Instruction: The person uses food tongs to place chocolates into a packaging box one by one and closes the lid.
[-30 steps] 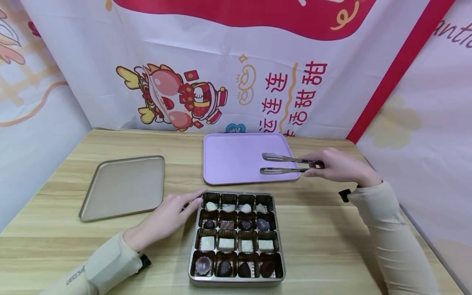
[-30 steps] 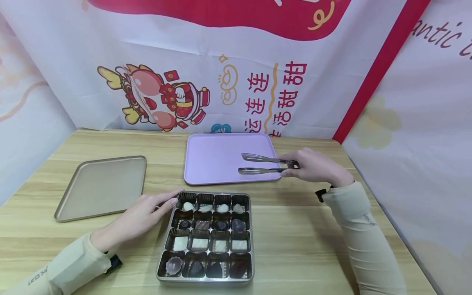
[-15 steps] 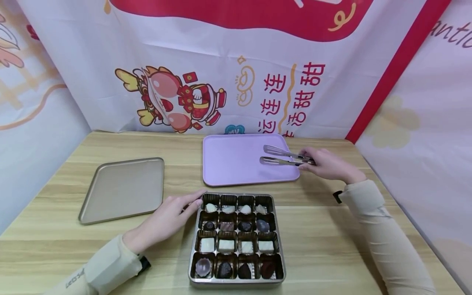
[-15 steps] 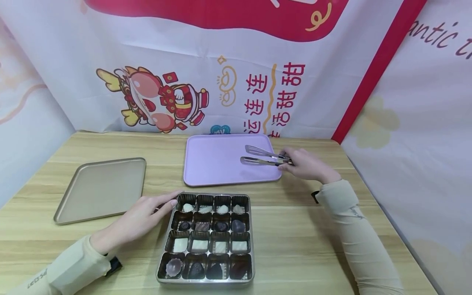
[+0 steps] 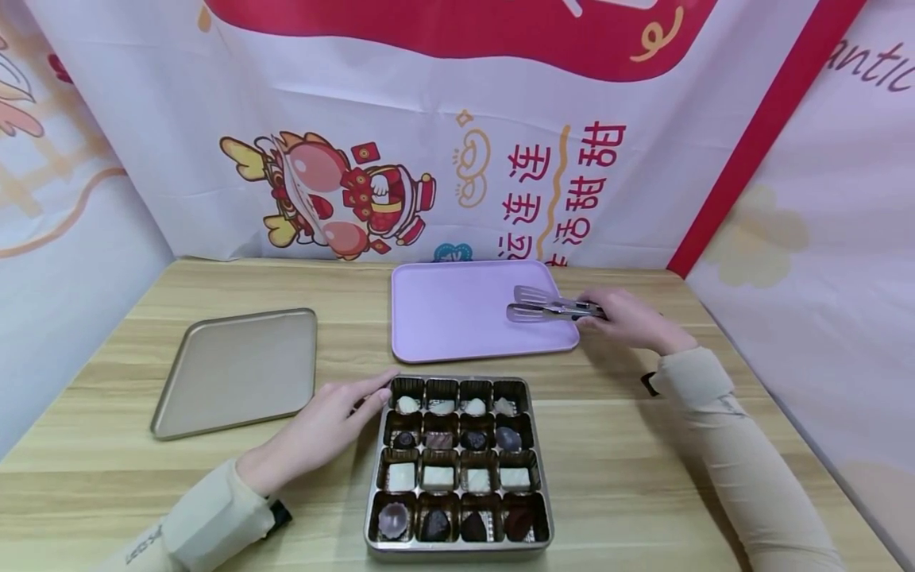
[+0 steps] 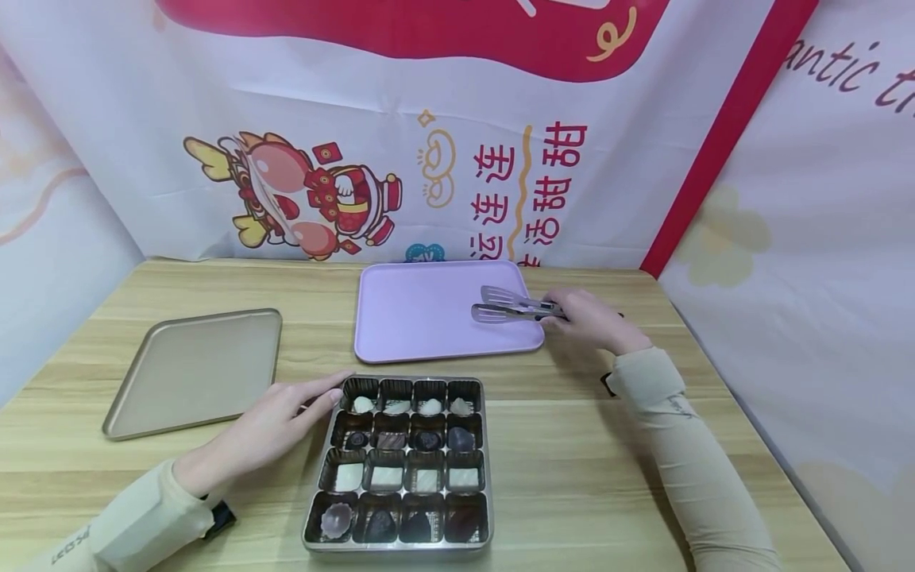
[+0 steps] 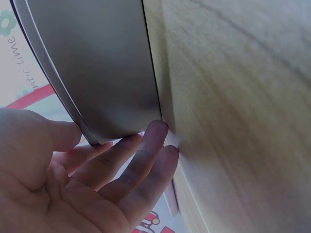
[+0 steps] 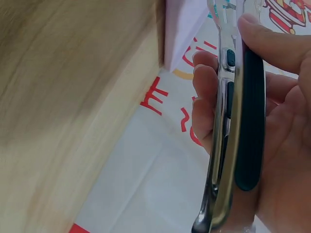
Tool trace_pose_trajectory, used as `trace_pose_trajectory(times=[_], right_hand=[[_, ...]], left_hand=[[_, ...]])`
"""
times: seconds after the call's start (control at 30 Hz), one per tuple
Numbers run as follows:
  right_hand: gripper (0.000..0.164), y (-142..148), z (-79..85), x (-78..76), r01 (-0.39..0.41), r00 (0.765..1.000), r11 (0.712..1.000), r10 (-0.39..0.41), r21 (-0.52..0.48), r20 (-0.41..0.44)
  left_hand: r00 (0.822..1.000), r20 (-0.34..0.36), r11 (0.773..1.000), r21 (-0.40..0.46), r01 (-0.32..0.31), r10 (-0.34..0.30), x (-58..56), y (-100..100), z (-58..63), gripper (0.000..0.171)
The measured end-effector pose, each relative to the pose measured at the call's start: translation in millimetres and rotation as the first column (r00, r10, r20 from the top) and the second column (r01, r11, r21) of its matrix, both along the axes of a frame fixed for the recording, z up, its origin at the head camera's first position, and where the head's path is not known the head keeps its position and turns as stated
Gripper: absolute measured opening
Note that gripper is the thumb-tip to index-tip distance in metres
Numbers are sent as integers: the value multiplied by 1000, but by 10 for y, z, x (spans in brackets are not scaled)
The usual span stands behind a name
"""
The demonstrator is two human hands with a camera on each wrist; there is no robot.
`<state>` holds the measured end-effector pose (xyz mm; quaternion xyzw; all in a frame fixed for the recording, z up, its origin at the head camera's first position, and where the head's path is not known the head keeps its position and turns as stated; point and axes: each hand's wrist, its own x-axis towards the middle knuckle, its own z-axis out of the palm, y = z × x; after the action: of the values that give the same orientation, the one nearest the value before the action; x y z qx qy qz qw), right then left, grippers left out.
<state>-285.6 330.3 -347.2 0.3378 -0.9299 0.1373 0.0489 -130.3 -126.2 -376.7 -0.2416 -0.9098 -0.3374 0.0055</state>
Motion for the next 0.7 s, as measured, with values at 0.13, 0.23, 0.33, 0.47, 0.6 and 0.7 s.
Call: trace_pose_trajectory(times=[0.13, 0.23, 0.33, 0.47, 0.6, 0.7], right_hand=[[28, 4, -30, -22, 7, 1000, 1000, -7, 27, 6], [32, 8, -37, -29, 34, 999, 998, -35, 44, 24], [34, 21, -53, -40, 59, 997, 996, -62, 70, 35], [34, 47, -87, -60, 80, 996, 992, -85, 100, 42], [32, 73, -123, -77, 70, 996, 992, -75, 106, 38], [32, 83, -138, -91, 58, 997, 992, -63, 115, 39]], left_hand=[[1000, 4, 1000, 2, -2, 2, 0, -4, -2, 45], [1000, 6, 1000, 3, -3, 3, -2, -5, -3, 46], [1000, 7, 1000, 2, -2, 2, -3, -3, -2, 46], [1000, 9, 1000, 0, -3, 3, -1, -1, 1, 46], [1000, 11, 1000, -1, -3, 3, 2, 1, 4, 46], [1000, 12, 1000, -1, -2, 2, 4, -3, 8, 46]])
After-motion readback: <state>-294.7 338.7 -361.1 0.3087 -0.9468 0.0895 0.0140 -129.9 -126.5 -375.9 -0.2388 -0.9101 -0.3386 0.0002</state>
